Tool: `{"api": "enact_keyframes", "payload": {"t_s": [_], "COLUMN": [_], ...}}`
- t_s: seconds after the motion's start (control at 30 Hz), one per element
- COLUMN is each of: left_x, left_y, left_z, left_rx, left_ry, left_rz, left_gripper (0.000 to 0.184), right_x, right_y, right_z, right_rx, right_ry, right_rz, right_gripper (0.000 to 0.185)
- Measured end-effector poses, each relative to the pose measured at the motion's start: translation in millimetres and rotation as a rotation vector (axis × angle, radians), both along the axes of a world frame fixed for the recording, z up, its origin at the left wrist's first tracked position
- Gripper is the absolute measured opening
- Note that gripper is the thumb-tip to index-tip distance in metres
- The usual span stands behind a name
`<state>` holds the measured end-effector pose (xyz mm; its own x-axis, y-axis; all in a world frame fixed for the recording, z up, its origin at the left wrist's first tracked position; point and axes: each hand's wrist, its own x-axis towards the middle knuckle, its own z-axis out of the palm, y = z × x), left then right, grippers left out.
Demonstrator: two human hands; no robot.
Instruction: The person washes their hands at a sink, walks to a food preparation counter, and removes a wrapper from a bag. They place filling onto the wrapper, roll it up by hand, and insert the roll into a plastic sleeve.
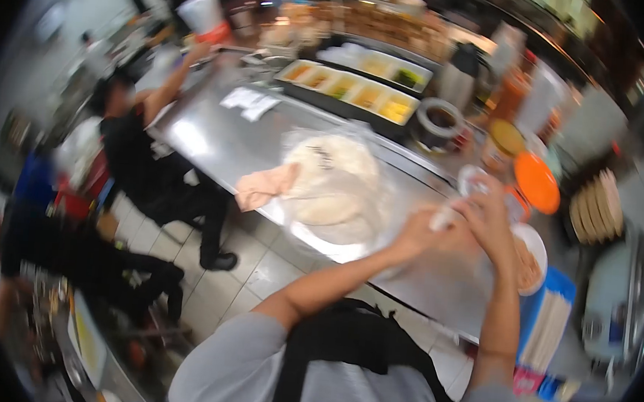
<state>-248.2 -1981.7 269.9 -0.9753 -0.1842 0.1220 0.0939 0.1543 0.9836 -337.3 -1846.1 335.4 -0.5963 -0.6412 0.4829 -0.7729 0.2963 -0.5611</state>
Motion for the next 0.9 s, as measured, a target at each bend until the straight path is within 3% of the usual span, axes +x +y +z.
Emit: {"api": "enact_keyframes", "payload": {"t_s": [0.17, 0.2, 0.23, 0.3, 0.43, 0.9], "left_x": [-4.4, -6.9, -9.9, -2.7, 10.1, 11.2], "left_y": [3.4, 3.9, 7.8, -1.3, -8.3, -13.3], "left_z": [2.0, -6.9, -17.9, 5.8, 30.7, 26.1], "left_rx": [-0.075, -0.044, 0.002, 0.106, 0.232, 0.162], "left_ry": [-0.026, 0.095, 0.211, -0.117, -0.093, -0.169], "left_rz": [0.019, 0.033, 0.02, -0.263, -0.48, -0.694], "left_gripper": [0.033, 0.031, 0.029, 0.024, 0.02, 0.019], "right_x": [27.8, 32.5, 37.1, 39.2, 44.8, 61.2], "right_y": [-11.2, -0.2, 2.6, 16.9, 34.1, 30.6], "right_z": [26.2, 29.4, 34.8, 50.3, 68.8, 82.1], "right_rx": [-0.115, -0.128, -0.182, -0.125, -0.062, 0.277], "right_ry": [-0.001, 0.026, 0.0, -0.044, 0.054, 0.391], "right_rz": [-0.041, -0.037, -0.046, -0.089, 0.053, 0.177], "right_gripper": [0.031, 0.036, 0.037, 0.035, 0.032, 0.033]}}
